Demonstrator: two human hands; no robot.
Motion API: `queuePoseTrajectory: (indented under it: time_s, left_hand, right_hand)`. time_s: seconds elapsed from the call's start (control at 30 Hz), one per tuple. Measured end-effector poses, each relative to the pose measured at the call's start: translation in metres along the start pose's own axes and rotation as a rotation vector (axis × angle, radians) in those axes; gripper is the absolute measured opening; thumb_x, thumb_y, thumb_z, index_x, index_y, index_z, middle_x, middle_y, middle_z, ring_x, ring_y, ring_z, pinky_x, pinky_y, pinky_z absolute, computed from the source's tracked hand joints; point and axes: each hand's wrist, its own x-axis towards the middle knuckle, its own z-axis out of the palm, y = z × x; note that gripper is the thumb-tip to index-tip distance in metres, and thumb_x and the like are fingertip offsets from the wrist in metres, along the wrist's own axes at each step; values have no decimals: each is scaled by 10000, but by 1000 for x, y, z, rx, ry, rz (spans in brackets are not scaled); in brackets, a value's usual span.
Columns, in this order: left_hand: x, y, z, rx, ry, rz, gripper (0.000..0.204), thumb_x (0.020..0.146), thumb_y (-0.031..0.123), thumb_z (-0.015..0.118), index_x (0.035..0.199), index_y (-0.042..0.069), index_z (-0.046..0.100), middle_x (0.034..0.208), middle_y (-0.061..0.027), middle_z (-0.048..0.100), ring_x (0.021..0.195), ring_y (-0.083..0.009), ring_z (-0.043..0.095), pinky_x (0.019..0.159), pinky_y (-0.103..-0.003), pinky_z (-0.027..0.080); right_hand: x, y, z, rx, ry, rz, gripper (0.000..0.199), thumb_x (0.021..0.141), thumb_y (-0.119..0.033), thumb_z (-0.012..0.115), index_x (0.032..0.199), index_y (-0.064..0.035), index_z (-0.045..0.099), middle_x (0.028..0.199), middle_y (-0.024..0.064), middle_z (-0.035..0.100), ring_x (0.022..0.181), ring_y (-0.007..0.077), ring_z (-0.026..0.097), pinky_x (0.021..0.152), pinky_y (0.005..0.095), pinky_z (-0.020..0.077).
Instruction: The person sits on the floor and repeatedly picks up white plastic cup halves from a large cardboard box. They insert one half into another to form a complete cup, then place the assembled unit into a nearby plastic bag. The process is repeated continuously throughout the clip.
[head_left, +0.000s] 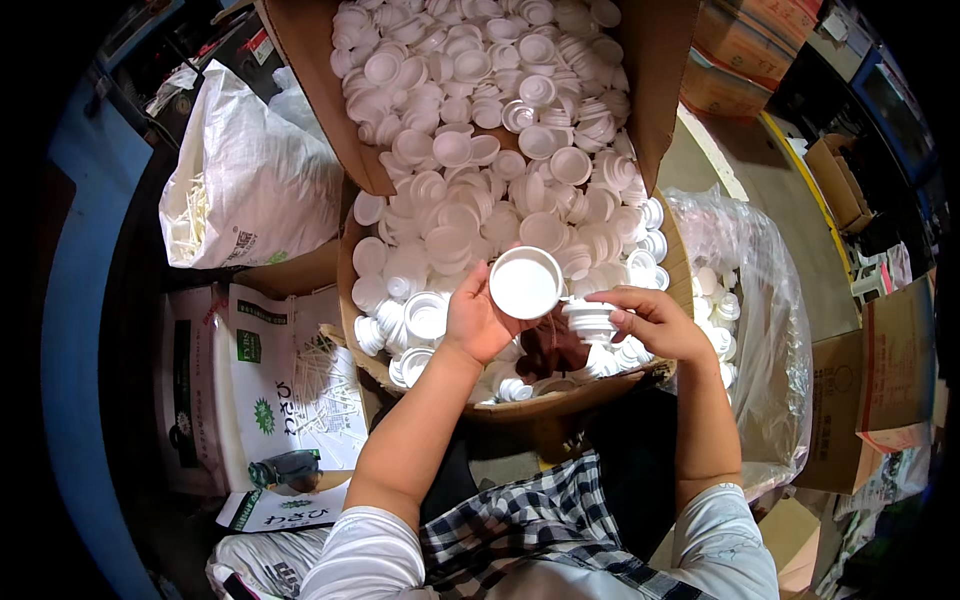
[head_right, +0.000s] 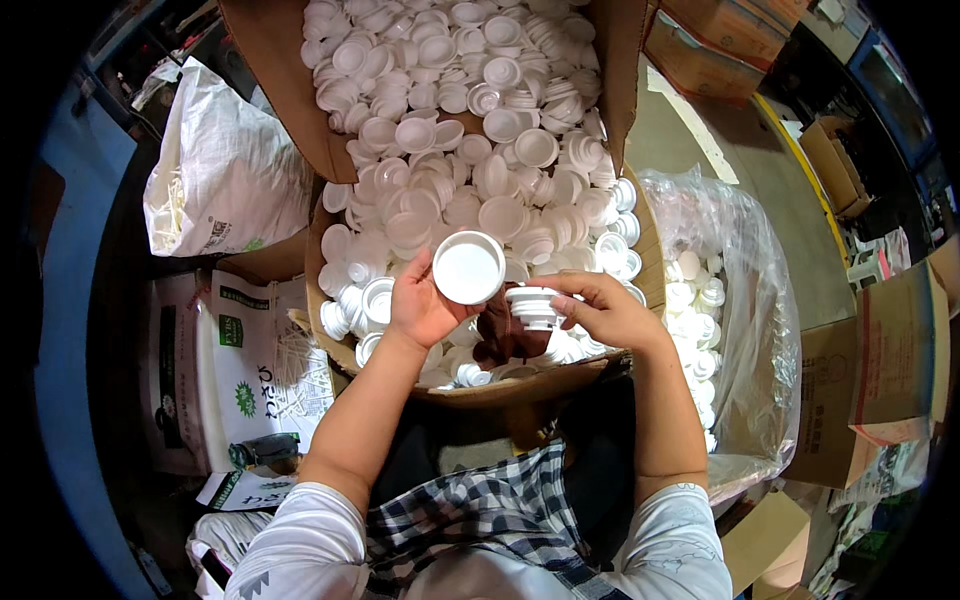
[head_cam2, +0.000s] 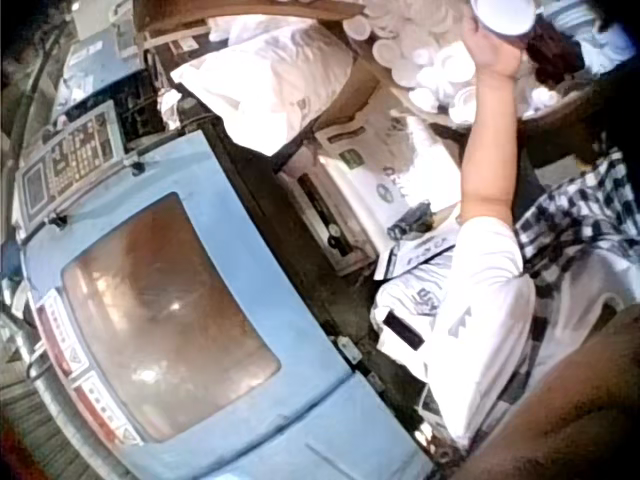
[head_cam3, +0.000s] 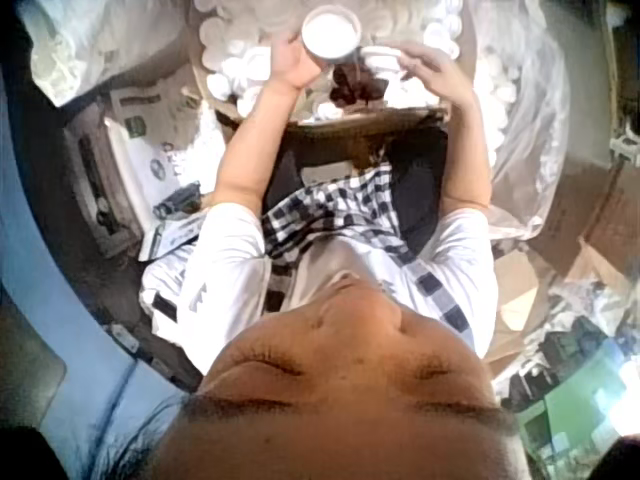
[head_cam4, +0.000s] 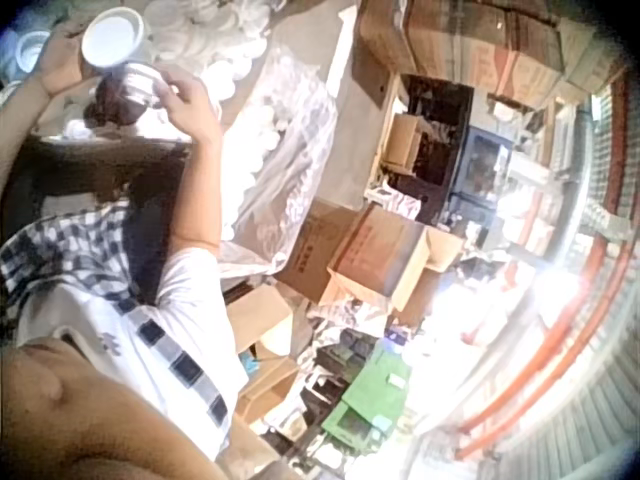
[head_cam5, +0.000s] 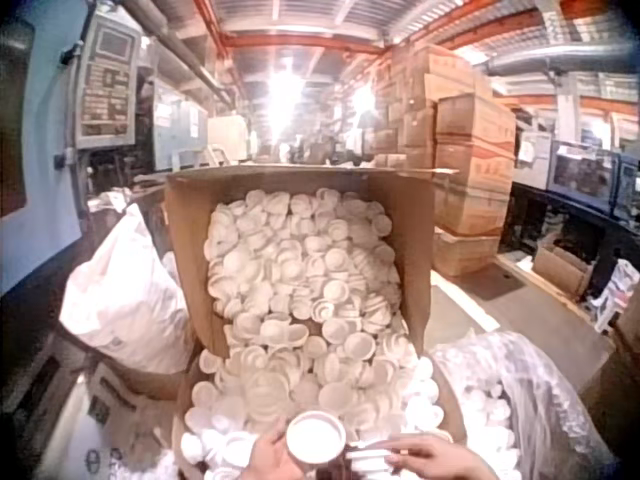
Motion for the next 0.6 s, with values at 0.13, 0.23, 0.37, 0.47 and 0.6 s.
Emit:
queuePoseTrajectory:
  time_s: [0.13,0.23,0.37,0.47,0.6]
  left_hand:
    - [-2,-8,2,100,-29,-16,499,920,380,370,1339,110,357,1348,-129,399,1223,-332,397,946,-543,361]
    - [-1,-17,11,110,-46,-9,512,927,384,369,1335,76,347,1354,-142,385,1235,-335,380,980,-550,324]
    - [1,-25,17,44,-43,38,563,928,448,348,1351,78,309,1375,-139,351,1246,-326,363,1001,-520,313]
    - [3,-29,16,36,-15,77,552,931,452,341,1350,94,307,1371,-121,355,1255,-309,352,1012,-494,312]
    - [1,-28,15,105,26,82,496,949,434,309,1318,104,345,1317,-92,408,1190,-266,424,937,-442,399]
  right_hand:
    - [9,4,13,443,70,-98,272,917,-174,502,1160,-61,545,925,8,587,741,65,534,587,208,461]
    - [25,25,17,589,224,-72,254,917,-201,505,1135,-75,539,909,-3,574,738,67,534,579,196,457]
    - [38,31,31,593,432,-85,307,894,-247,547,1138,-64,522,976,21,579,812,84,551,639,226,481]
    - [38,34,39,265,396,-206,550,790,-176,672,1260,-54,415,1136,84,523,1027,156,510,793,291,482]
    - [43,34,41,291,372,-199,659,746,-94,699,1307,-50,354,1192,98,485,1102,184,468,814,309,480]
